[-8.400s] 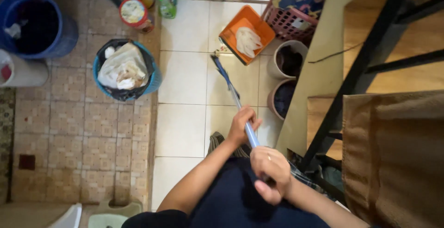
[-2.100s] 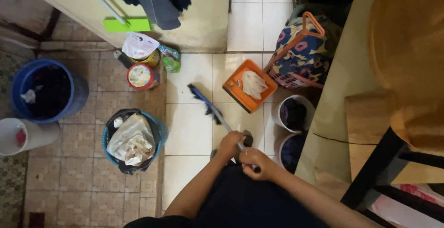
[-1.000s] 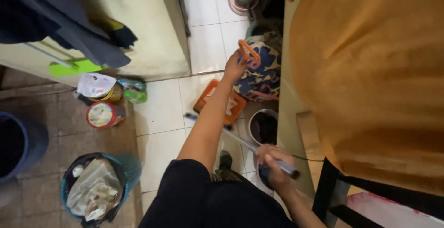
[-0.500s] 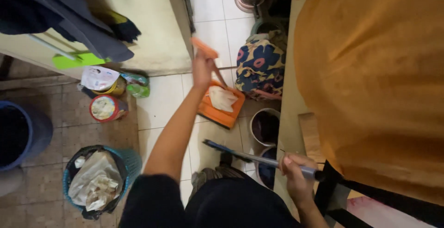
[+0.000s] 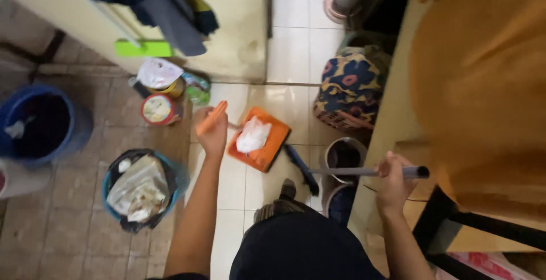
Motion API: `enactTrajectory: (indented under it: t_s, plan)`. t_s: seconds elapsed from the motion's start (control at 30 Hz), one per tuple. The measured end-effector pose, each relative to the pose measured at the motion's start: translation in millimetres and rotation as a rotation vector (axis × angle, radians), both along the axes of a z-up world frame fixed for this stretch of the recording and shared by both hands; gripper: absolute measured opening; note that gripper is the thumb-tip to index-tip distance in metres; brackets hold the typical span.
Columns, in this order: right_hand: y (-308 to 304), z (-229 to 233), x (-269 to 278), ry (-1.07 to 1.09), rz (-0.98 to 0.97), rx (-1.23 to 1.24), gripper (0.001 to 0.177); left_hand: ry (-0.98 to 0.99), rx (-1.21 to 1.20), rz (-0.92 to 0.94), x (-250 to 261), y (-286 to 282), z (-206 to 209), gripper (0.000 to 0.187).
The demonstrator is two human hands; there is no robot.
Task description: Sweeping the tiled floor of a bathroom and hallway using a broom and dustpan, followed by mopping.
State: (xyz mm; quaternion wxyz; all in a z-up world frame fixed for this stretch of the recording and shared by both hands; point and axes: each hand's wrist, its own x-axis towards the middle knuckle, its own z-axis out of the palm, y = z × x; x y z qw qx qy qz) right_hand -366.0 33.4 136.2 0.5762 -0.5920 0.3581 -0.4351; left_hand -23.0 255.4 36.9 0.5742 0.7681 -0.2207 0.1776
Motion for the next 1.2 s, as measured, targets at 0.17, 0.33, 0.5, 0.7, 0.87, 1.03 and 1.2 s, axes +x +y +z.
enactTrajectory:
  t_s: [0.17,0.33,0.5,0.7,0.87,1.03,1.2]
  plan:
    - [-11,-26,20,-0.085,0.028,-0.034,0.037,0.165,0.26,0.089,-22,85,-59,0.018]
    - [-17,-59,58,-0.176,0.175,-0.097,0.037,-0.067,0.409,0.197,-67,141,-11,0.016]
    - [7,-67,117,0.199,0.452,-0.556,0.012,0.0,0.252,0.36,-94,190,-46,0.039]
    - [36,-148,113,0.243,0.488,-0.482,0.01,0.448,0.193,0.513,-113,233,-50,0.031]
    - [43,-150,105,0.298,0.612,0.233,0.013,0.35,0.293,0.462,-134,261,-98,0.027]
    - [45,-158,99,0.124,0.748,0.413,0.042,0.313,0.331,0.447,-145,275,-108,0.029]
    - [68,-156,110,0.53,0.57,-0.459,0.023,0.64,0.136,0.242,-152,292,-113,0.03]
